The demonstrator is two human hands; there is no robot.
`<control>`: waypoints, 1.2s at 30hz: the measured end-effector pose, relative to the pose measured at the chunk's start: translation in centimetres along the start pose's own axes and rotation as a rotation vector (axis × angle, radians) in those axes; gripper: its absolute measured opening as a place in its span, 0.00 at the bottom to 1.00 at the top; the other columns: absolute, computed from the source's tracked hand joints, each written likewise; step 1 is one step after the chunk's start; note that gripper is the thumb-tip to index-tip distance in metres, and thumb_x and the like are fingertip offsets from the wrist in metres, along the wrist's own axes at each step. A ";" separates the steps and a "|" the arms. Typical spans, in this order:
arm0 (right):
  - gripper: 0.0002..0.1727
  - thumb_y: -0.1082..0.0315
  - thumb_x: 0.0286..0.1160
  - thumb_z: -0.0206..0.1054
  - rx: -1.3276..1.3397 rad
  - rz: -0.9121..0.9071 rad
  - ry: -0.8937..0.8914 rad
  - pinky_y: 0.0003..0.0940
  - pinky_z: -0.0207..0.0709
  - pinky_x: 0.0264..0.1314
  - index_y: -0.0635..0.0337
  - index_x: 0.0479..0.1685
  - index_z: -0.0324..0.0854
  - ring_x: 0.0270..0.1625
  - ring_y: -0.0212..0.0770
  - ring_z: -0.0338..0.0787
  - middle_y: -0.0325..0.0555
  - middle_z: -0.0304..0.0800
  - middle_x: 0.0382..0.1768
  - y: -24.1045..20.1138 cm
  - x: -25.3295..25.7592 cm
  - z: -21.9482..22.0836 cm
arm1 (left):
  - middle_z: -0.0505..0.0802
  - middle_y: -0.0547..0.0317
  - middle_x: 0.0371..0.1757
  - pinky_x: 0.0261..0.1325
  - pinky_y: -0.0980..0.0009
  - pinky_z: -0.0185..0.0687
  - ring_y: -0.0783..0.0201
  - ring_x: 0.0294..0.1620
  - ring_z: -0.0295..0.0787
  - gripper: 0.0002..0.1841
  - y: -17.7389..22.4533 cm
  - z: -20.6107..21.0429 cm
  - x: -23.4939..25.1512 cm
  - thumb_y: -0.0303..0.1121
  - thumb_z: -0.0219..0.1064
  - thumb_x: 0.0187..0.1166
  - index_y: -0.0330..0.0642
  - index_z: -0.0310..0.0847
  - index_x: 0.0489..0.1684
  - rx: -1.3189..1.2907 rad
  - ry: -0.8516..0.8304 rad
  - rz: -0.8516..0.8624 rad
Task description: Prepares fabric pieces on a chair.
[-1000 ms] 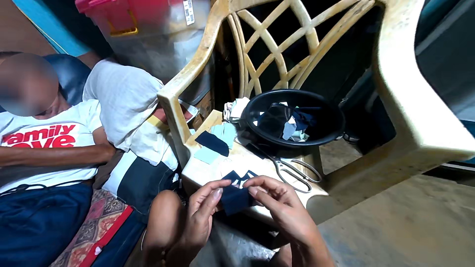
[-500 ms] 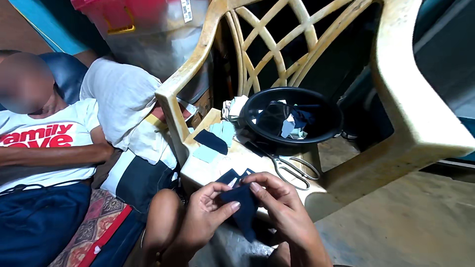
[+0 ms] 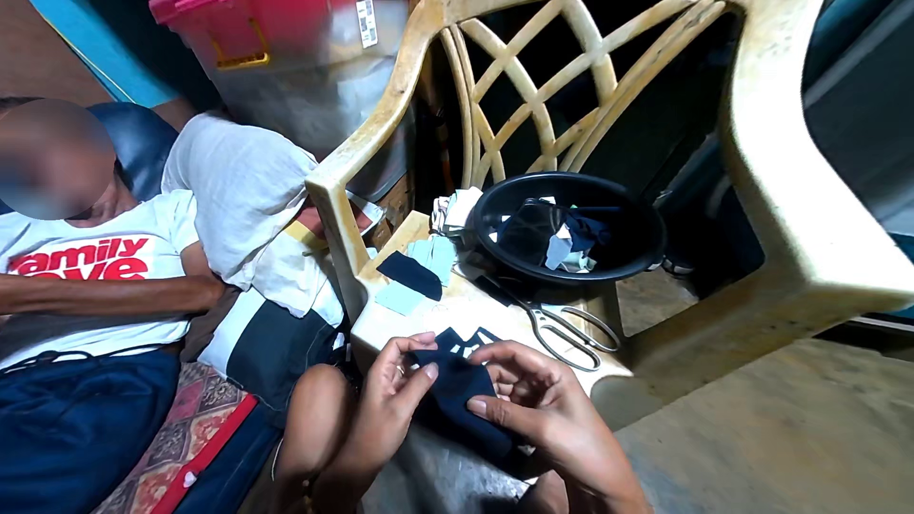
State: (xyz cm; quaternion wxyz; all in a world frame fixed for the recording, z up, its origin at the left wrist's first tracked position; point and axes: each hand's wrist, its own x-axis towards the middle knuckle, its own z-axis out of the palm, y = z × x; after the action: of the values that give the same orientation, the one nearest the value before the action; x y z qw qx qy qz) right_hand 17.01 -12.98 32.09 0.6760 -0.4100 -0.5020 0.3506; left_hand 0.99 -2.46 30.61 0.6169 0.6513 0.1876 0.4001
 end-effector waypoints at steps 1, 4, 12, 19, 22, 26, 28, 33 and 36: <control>0.21 0.82 0.57 0.75 0.012 -0.016 -0.019 0.17 0.86 0.41 0.61 0.54 0.86 0.35 0.21 0.91 0.30 0.94 0.36 0.0 0.0 -0.1 | 0.86 0.48 0.70 0.69 0.69 0.81 0.65 0.69 0.84 0.13 -0.5 -0.3 -0.1 0.27 0.56 0.81 0.30 0.73 0.59 -0.028 -0.076 0.046; 0.16 0.81 0.65 0.71 -0.001 -0.029 -0.062 0.16 0.86 0.43 0.61 0.52 0.89 0.37 0.19 0.90 0.28 0.95 0.39 -0.1 -0.2 -0.4 | 0.74 0.43 0.83 0.88 0.63 0.61 0.60 0.87 0.65 0.34 -1.2 -1.1 0.1 0.41 0.63 0.78 0.23 0.65 0.78 0.054 -0.277 0.261; 0.16 0.83 0.66 0.69 0.086 0.048 -0.045 0.22 0.90 0.52 0.64 0.53 0.90 0.47 0.25 0.94 0.34 0.97 0.47 -0.2 0.0 -0.4 | 0.87 0.44 0.69 0.70 0.74 0.84 0.71 0.66 0.87 0.38 0.6 0.0 0.0 0.14 0.71 0.61 0.14 0.62 0.78 0.090 -0.425 0.125; 0.19 0.84 0.65 0.68 0.052 0.043 0.028 0.21 0.89 0.48 0.67 0.58 0.85 0.44 0.24 0.93 0.34 0.95 0.46 0.1 0.2 -0.3 | 0.94 0.67 0.47 0.50 0.77 0.88 0.78 0.45 0.90 0.16 0.2 0.4 0.0 0.22 0.47 0.86 0.31 0.83 0.57 -0.060 -0.220 -0.189; 0.15 0.83 0.62 0.70 -0.028 0.041 0.129 0.19 0.88 0.42 0.64 0.49 0.88 0.37 0.21 0.92 0.31 0.94 0.39 0.1 0.3 -0.1 | 0.95 0.68 0.41 0.44 0.76 0.89 0.76 0.40 0.92 0.19 0.7 0.6 0.1 0.24 0.43 0.86 0.38 0.86 0.50 -0.229 -0.126 -0.357; 0.14 0.83 0.63 0.68 -0.134 0.074 0.138 0.16 0.86 0.42 0.66 0.48 0.89 0.36 0.18 0.90 0.31 0.94 0.40 0.2 0.3 -0.2 | 0.96 0.64 0.41 0.48 0.72 0.91 0.73 0.42 0.93 0.22 1.0 0.7 0.2 0.26 0.39 0.88 0.40 0.86 0.47 -0.344 -0.061 -0.393; 0.14 0.82 0.60 0.70 -0.177 0.073 0.158 0.15 0.85 0.38 0.66 0.47 0.88 0.33 0.18 0.88 0.32 0.93 0.38 0.2 0.4 0.2 | 0.96 0.61 0.43 0.51 0.69 0.92 0.70 0.45 0.95 0.23 1.3 0.9 0.1 0.26 0.35 0.89 0.39 0.84 0.49 -0.397 -0.051 -0.413; 0.12 0.79 0.57 0.74 -0.307 0.026 0.194 0.12 0.82 0.35 0.65 0.42 0.89 0.30 0.17 0.86 0.33 0.91 0.35 0.6 0.3 0.6 | 0.96 0.58 0.46 0.53 0.67 0.91 0.67 0.47 0.95 0.24 1.4 1.2 0.0 0.27 0.33 0.89 0.38 0.82 0.54 -0.457 -0.038 -0.423; 0.11 0.79 0.57 0.74 -0.340 -0.005 0.213 0.12 0.82 0.36 0.66 0.41 0.90 0.31 0.17 0.85 0.35 0.92 0.35 0.7 0.3 0.7 | 0.96 0.59 0.45 0.51 0.67 0.91 0.67 0.46 0.95 0.24 1.7 1.3 0.0 0.28 0.33 0.89 0.39 0.82 0.53 -0.470 -0.009 -0.438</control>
State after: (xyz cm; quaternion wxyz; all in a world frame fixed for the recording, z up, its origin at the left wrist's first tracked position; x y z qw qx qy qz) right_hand 16.31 -12.30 31.67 0.6472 -0.5518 -0.4805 0.2138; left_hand 1.57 -3.62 32.37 0.8226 0.4370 0.2232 0.2872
